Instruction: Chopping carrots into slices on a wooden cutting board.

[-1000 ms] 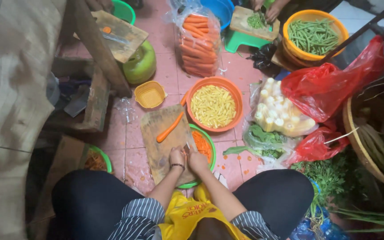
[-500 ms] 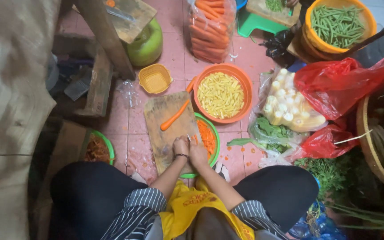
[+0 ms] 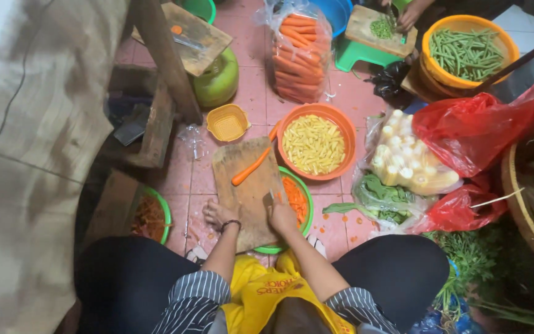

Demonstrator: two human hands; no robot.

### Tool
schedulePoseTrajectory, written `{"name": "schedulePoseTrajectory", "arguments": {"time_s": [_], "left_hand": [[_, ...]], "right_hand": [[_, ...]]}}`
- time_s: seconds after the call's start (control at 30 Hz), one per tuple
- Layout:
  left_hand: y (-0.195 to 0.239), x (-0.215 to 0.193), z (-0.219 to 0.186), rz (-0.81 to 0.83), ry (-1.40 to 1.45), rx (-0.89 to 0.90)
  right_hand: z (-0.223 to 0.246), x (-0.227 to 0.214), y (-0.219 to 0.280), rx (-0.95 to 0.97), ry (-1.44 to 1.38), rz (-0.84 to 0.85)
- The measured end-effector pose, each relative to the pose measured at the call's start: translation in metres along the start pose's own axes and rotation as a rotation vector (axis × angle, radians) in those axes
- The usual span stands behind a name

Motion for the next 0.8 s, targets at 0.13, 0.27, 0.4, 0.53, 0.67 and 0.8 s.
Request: {"name": "schedulePoseTrajectory", "arguments": {"time_s": [0.13,0.27,0.4,0.53,0.67,0.8], "left_hand": [[-0.016,0.03,0.031,0.252,0.142,-0.137],[-0.034,0.058,0.055,0.492,-0.026,0.003],[-0.048,0.04,0.069,0.551,0.0,-0.015],[-0.058,0.047,0.103,0.527,0.017,0.004],[-0.047,0.041,0.101,0.575,0.145,0.165],[-0.034,0.039,0.09,0.602,0.157,0.218]], "right_hand": [[-0.004,0.01,-0.005,-0.293,0.031,-0.258],[-0.014,-0.027,-0.007,0.12,0.055,0.016],[-0.042,-0.029,-0.019,0.167,0.066,-0.042],[-0.058,-0.023,-0.007,0.483,-0.034,-0.132],[-0.133,0.062,-0.042,0.642,-0.143,-0.058],[-0.146,0.069,-0.044,0.757,-0.306,-0.081]]}}
Point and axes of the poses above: each hand's wrist, its own y-axis away from the middle knuckle, its own x-axis out of the palm, z = x × y, the point moved 1 cm from there along -y, towards the middle knuckle, and after that the axes turned 3 degrees about -z, right-handed, at the moved point
